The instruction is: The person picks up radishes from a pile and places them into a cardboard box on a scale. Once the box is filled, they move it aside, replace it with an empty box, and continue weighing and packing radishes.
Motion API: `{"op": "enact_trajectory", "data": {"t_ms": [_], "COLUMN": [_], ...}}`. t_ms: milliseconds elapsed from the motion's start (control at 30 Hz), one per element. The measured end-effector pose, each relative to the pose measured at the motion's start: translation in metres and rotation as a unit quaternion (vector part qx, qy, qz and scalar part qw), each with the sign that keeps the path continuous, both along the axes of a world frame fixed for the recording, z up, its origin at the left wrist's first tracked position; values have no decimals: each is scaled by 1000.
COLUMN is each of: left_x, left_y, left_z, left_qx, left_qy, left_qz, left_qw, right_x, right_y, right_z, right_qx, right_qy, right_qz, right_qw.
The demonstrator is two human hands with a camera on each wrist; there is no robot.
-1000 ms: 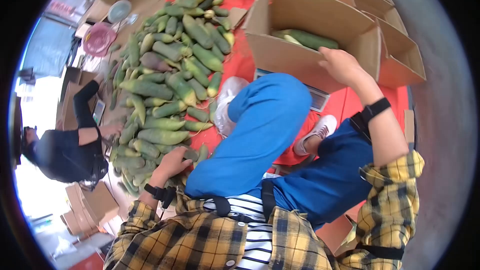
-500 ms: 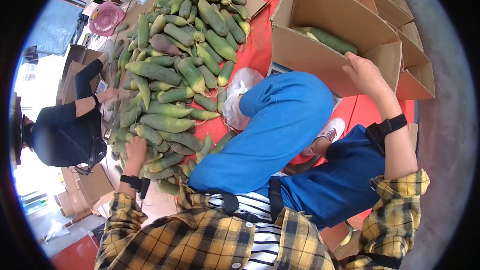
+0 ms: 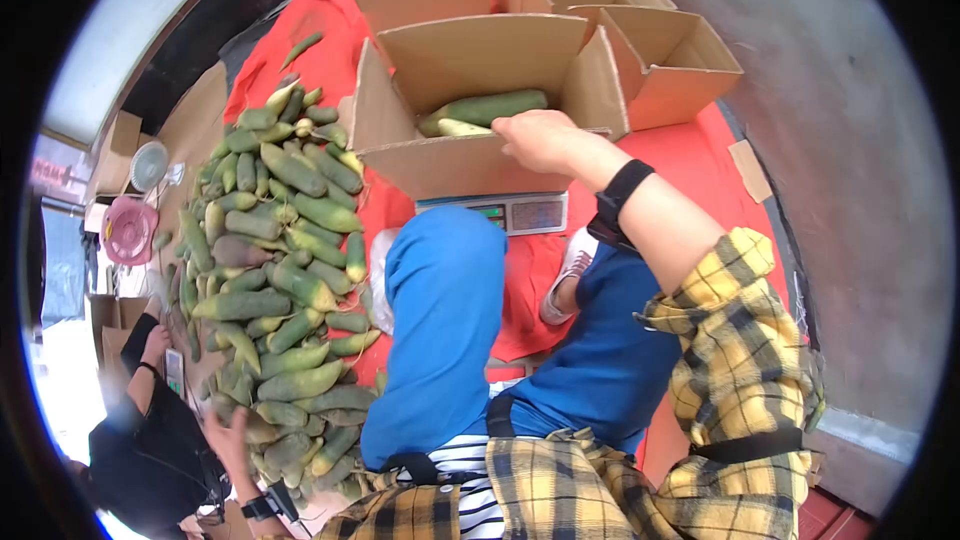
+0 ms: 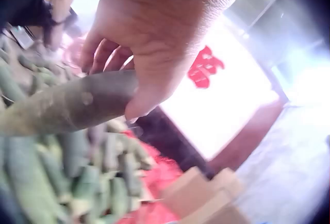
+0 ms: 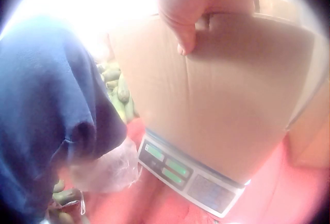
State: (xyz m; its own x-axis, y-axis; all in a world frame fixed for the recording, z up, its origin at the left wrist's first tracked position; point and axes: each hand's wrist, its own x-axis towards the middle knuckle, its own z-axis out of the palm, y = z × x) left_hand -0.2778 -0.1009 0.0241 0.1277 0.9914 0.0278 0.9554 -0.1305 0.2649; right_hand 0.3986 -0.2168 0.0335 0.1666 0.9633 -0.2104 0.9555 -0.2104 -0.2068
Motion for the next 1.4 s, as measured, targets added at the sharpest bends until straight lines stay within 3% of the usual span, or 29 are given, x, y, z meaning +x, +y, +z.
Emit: {"op": "enact_trajectory", "data": {"t_ms": [33, 67, 200, 267, 300, 333, 400, 433, 500, 567, 633, 767, 800, 867, 967, 1033, 1133, 1167, 1200, 1333, 1400], "left_x": [47, 81, 222, 305, 341, 377, 424, 442, 444, 412, 366, 254, 228, 174, 130, 113, 94, 83, 72, 22, -1], "left_y": [2, 6, 21, 22, 21, 21, 29, 37, 31, 21, 7, -25, -30, -48, -69, -71, -59, -51, -43, -14, -3], "left_z": [32, 53, 100, 110, 119, 116, 109, 92, 67, 45, 14, -56, -70, -97, -102, -100, -96, -97, -98, -109, -112], "left_qx": [-3, 36, 118, 93, 72, 65, -10, -67, -7, 53, 14, -121, -122, -193, -195, -149, -118, -47, 25, 23, -73], "left_qy": [-157, -231, -427, -580, -568, -596, -540, -568, -524, -369, -264, -24, -23, 184, 163, 104, 126, 169, 212, 305, 381], "left_qz": [0, -45, -130, -185, -196, -225, -274, -304, -282, -318, -349, -400, -390, -390, -315, -267, -180, -156, -132, -97, -45], "left_qw": [988, 971, 887, 788, 796, 768, 796, 762, 804, 872, 899, 908, 913, 882, 915, 946, 968, 972, 968, 947, 920], "right_x": [0, -1, 0, 4, 4, 3, 2, 1, -2, -2, -1, -1, -1, -3, -1, 10, -4, -5, -4, 1, -2], "right_y": [2, 2, 2, 0, -1, 0, 0, -1, 1, 0, 0, 3, 3, 3, 6, 1, 3, 2, 1, 2, 3], "right_z": [-2, -2, -6, -15, -13, -12, -11, -9, 0, -1, 0, -1, -1, -2, -1, -12, 6, 8, 6, 0, 2], "right_qx": [-1, -7, -12, 15, 14, 9, 15, 14, -20, -5, 7, -3, -7, -32, -43, 29, 19, 9, 7, 36, 23], "right_qy": [3, -1, -11, -9, -13, -6, 3, 3, 11, 7, 4, 13, 5, -7, -29, -1, 28, 36, 35, 36, 37], "right_qz": [0, -1, -4, 13, 11, 6, 7, 9, -8, 4, 18, 2, -2, -11, -11, 26, 18, -4, 4, -5, -21], "right_qw": [1000, 1000, 1000, 1000, 1000, 1000, 1000, 1000, 1000, 1000, 1000, 1000, 1000, 999, 999, 999, 999, 999, 999, 999, 999]}}
